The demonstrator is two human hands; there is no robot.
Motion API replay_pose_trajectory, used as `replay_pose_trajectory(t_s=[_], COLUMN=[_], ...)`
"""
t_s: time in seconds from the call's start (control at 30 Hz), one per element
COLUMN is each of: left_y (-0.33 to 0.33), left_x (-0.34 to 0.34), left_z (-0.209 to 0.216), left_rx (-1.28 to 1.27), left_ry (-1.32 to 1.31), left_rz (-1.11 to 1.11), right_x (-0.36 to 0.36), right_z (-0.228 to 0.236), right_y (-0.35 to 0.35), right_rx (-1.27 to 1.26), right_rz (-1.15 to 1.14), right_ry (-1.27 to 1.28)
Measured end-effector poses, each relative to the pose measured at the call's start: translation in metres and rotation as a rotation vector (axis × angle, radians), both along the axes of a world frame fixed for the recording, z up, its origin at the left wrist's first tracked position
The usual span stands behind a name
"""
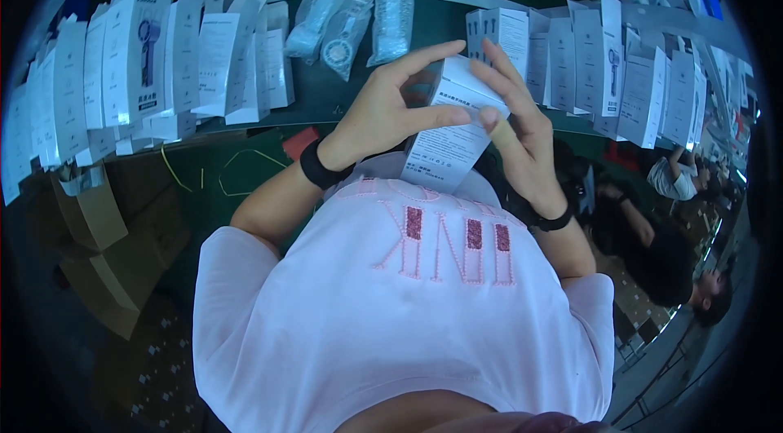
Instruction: Packaging hair dryers into boxes with instruction manuals on a production line.
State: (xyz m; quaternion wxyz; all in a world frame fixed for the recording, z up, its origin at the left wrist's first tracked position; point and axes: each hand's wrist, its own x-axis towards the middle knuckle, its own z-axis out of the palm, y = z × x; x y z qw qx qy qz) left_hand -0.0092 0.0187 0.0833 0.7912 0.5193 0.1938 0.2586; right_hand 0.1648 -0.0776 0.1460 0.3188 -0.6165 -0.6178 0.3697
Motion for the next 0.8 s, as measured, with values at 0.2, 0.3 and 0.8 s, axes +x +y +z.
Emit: replay_pose_trajectory(t_s=[0.2,0.3,0.8], left_y=[0.03,0.044,0.177], left_x=[0.044,0.122,0.218], left_z=[-0.021,-0.045,-0.14], left_rx=[0.022,0.21,0.452], left_ry=[0.179,0.211,0.469], left_rz=[0.152,0.326,0.854], right_x=[0.028,0.038,0.146], right_z=[-0.024,-0.009,-0.089], right_y=[-0.009,0.003,0.057], right_rx=[-0.126,-0.092,0.032], right_rz=[-0.472,-0.485,-0.549], right_ry=[-0.013,-0.264,-0.42])
